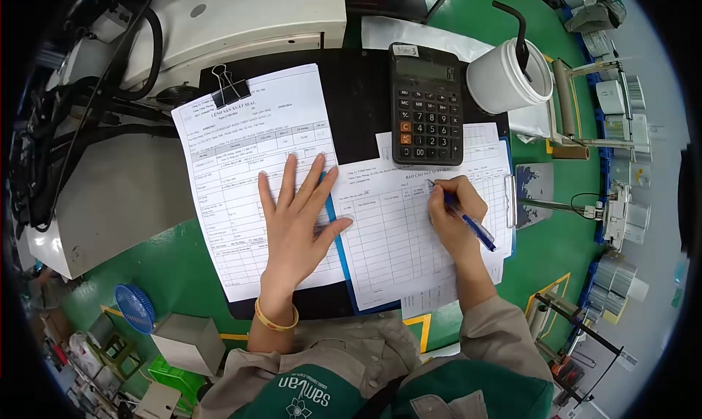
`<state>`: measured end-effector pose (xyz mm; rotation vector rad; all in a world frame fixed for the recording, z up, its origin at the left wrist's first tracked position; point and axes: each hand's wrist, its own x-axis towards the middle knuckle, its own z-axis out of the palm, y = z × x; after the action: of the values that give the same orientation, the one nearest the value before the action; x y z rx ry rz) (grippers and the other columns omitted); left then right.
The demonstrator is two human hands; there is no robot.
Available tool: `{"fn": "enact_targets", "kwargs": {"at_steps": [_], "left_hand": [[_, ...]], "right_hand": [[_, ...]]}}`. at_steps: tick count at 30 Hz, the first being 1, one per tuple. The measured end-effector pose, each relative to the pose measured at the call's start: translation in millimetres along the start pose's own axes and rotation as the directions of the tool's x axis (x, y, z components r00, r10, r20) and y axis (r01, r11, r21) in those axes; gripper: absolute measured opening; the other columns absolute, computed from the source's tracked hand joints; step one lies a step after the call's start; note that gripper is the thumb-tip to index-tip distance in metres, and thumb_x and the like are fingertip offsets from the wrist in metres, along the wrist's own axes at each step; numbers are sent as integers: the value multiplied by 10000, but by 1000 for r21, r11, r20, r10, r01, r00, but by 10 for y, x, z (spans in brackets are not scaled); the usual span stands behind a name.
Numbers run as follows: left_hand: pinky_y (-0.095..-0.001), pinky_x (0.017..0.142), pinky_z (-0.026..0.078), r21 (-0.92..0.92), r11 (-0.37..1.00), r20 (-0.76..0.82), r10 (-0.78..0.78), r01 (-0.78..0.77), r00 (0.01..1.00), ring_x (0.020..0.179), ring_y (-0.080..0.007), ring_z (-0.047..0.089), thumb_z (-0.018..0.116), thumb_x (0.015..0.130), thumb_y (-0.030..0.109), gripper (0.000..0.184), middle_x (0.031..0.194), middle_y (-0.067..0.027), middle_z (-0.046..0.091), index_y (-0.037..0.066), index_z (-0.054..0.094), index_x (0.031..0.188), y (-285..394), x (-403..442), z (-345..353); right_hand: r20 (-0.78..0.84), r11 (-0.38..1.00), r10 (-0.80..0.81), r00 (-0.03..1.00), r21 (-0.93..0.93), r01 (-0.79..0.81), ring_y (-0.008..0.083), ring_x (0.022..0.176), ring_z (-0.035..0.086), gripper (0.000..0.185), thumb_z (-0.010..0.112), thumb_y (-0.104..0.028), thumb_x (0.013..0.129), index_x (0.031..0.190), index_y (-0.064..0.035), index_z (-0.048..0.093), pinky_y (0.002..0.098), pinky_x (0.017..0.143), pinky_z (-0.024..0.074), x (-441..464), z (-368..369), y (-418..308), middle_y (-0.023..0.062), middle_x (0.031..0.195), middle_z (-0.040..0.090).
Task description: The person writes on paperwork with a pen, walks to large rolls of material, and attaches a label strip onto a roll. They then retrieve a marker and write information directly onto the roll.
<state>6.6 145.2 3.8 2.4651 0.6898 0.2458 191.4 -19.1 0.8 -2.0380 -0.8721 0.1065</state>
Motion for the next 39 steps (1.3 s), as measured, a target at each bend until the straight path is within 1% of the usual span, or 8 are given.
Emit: {"fn": "enact_targets", "kwargs": {"at_steps": [22, 25, 26, 27, 29, 32, 34, 39], "left_hand": [[-571, 1136, -46, -18, 1000, -36, 12, -13, 999, 1447, -320, 150, 667, 818, 410, 651, 1497, -53, 371, 138, 484, 1381, -35, -25, 41], [-594, 1133, 11, -23, 999, -76, 39, -41, 996, 1450, -314, 132, 648, 832, 396, 662, 1523, -69, 314, 135, 437, 1403, -66, -57, 105], [-588, 1137, 30, -6, 1000, -51, -2, 1, 999, 1447, -314, 144, 658, 831, 371, 668, 1524, -84, 302, 131, 420, 1407, 4, -70, 66], [-583, 1140, 34, -37, 999, -79, -7, 4, 997, 1447, -306, 142, 665, 830, 345, 660, 1528, -103, 280, 125, 422, 1403, 13, -96, 117], [-560, 1153, 15, 16, 1000, -145, 5, -2, 989, 1453, -291, 115, 652, 847, 350, 672, 1536, -125, 245, 108, 393, 1418, 10, -163, 305], [-532, 1159, -1, -46, 999, -146, -2, -5, 989, 1452, -301, 114, 572, 868, 507, 761, 1530, -140, 253, 79, 332, 1449, 12, -204, 290], [-534, 1158, -4, -61, 998, -155, -17, 8, 988, 1450, -301, 121, 552, 860, 550, 818, 1524, -152, 260, 55, 295, 1459, 71, -202, 189], [-528, 1158, -7, -57, 998, -161, -15, 6, 987, 1448, -297, 141, 631, 838, 398, 791, 1533, -200, 203, 40, 290, 1455, 103, -188, 170]], "right_hand": [[-159, 999, -13, 987, 33, 18, 71, 547, 429, 76, 603, -29, 860, 799, 15, 591, 229, 506, 361, -1, 27, 136, 31, 632, 522], [-153, 982, 78, 985, 180, -50, 74, 762, 479, 161, 511, -114, 960, 1071, -15, 574, 217, 675, 400, -49, 34, 197, 24, 902, 555], [-116, 950, 245, 962, 228, -215, 89, 773, 500, 246, 486, -147, 981, 1183, -27, 560, 238, 704, 423, -75, -32, 184, 37, 931, 568], [-153, 960, 247, 957, 173, -221, 145, 862, 552, 293, 452, -162, 999, 1225, 1, 543, 287, 778, 461, -78, -95, 107, 86, 1031, 592], [-259, 981, -90, 962, -187, 42, 292, 1133, 551, 356, 385, -159, 1026, 1273, 75, 488, 370, 962, 440, -136, -349, 159, 224, 1263, 540], [-247, 947, 39, 968, -299, -115, 308, 1160, 538, 381, 345, -196, 1045, 1283, 72, 474, 367, 999, 418, -285, -778, 533, 247, 1269, 530], [-171, 940, -134, 976, -334, 70, 300, 1152, 542, 382, 362, -206, 1039, 1289, 62, 470, 358, 998, 418, -474, -933, 880, 243, 1252, 545], [-210, 942, -52, 976, -334, -21, 286, 1149, 545, 382, 370, -211, 1036, 1287, 59, 471, 349, 1003, 413, -610, -938, 766, 235, 1255, 548]]}}
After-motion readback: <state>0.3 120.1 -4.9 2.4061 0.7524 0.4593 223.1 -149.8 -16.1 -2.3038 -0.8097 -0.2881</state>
